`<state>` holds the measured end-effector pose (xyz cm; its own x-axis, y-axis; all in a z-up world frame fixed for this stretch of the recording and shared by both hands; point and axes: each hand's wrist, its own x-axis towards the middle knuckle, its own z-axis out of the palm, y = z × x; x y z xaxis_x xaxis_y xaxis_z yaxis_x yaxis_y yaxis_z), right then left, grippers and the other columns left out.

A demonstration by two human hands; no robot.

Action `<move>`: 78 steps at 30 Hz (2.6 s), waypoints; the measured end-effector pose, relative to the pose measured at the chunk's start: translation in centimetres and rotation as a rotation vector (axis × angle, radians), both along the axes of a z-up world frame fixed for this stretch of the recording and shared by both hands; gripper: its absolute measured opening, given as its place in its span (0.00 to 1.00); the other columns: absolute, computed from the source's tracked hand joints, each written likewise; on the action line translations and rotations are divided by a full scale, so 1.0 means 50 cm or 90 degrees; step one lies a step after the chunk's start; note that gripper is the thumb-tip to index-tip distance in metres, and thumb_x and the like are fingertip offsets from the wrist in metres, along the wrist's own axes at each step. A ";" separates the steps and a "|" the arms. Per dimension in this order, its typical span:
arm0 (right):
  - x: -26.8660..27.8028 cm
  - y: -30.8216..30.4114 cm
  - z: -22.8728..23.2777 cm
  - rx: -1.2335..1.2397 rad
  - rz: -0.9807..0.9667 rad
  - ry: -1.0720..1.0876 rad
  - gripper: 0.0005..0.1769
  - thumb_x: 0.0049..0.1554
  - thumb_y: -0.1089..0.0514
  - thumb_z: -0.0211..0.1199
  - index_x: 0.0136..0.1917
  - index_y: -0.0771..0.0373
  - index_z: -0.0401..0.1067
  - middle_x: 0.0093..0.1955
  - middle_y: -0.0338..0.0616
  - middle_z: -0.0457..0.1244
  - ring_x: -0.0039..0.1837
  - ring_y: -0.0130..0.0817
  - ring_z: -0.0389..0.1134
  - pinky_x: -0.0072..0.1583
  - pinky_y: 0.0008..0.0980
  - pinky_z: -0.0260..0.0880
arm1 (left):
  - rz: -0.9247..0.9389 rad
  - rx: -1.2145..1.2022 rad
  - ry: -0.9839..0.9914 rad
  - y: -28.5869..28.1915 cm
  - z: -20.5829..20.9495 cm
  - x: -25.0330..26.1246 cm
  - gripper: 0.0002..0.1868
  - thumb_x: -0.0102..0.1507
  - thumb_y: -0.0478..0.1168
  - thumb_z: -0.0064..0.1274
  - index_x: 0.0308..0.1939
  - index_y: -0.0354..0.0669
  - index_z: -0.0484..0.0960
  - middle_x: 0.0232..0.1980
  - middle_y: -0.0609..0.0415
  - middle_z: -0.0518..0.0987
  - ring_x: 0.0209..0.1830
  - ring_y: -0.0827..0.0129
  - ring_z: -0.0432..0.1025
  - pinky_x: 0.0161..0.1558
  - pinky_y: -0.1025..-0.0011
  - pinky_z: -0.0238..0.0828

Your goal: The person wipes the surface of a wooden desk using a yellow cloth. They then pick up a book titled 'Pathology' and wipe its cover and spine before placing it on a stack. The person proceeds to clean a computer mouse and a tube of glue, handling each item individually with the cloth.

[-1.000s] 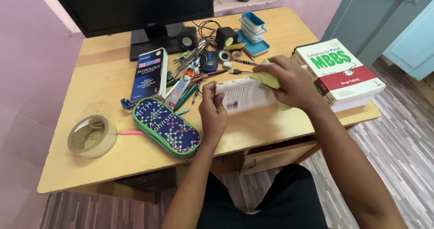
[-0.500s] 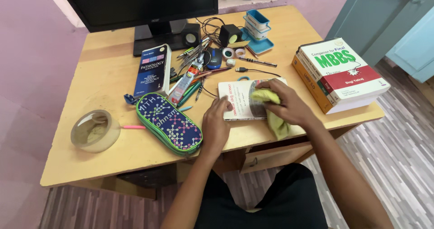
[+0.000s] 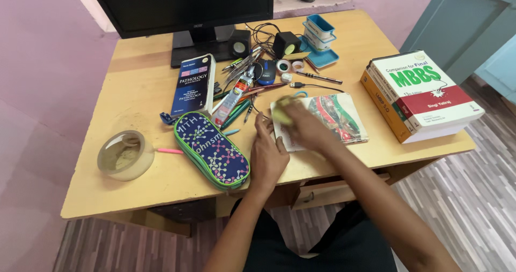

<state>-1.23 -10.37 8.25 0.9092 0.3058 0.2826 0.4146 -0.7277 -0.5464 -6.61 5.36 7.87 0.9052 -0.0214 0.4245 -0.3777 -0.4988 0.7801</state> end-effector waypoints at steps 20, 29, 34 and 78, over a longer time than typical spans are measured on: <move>-0.039 -0.009 -0.079 -0.068 -0.153 -0.129 0.44 0.52 0.62 0.63 0.79 0.59 0.53 0.78 0.72 0.47 0.78 0.67 0.49 0.71 0.52 0.58 | -0.009 0.006 0.016 -0.006 -0.013 0.010 0.31 0.58 0.27 0.51 0.65 0.33 0.60 0.59 0.34 0.73 0.60 0.46 0.73 0.60 0.54 0.67; -0.073 -0.070 0.000 -0.134 -0.199 0.038 0.37 0.60 0.52 0.60 0.80 0.49 0.53 0.79 0.51 0.52 0.81 0.50 0.51 0.76 0.50 0.49 | 0.077 0.102 -0.064 0.005 -0.021 0.008 0.34 0.55 0.32 0.57 0.64 0.31 0.62 0.60 0.31 0.71 0.61 0.43 0.63 0.60 0.50 0.60; -0.090 -0.106 -0.016 -0.170 -0.337 -0.117 0.35 0.58 0.62 0.58 0.77 0.65 0.57 0.73 0.69 0.57 0.74 0.60 0.57 0.73 0.51 0.56 | 0.038 0.065 0.049 0.002 -0.038 0.018 0.30 0.59 0.31 0.55 0.65 0.39 0.65 0.51 0.49 0.80 0.57 0.53 0.71 0.58 0.51 0.60; -0.043 -0.132 -0.022 0.117 -0.277 -0.075 0.31 0.61 0.57 0.58 0.75 0.65 0.58 0.75 0.61 0.57 0.76 0.56 0.57 0.74 0.47 0.55 | -0.078 -0.765 -0.082 0.012 0.167 0.045 0.22 0.63 0.22 0.54 0.61 0.28 0.74 0.53 0.42 0.81 0.52 0.64 0.79 0.54 0.70 0.82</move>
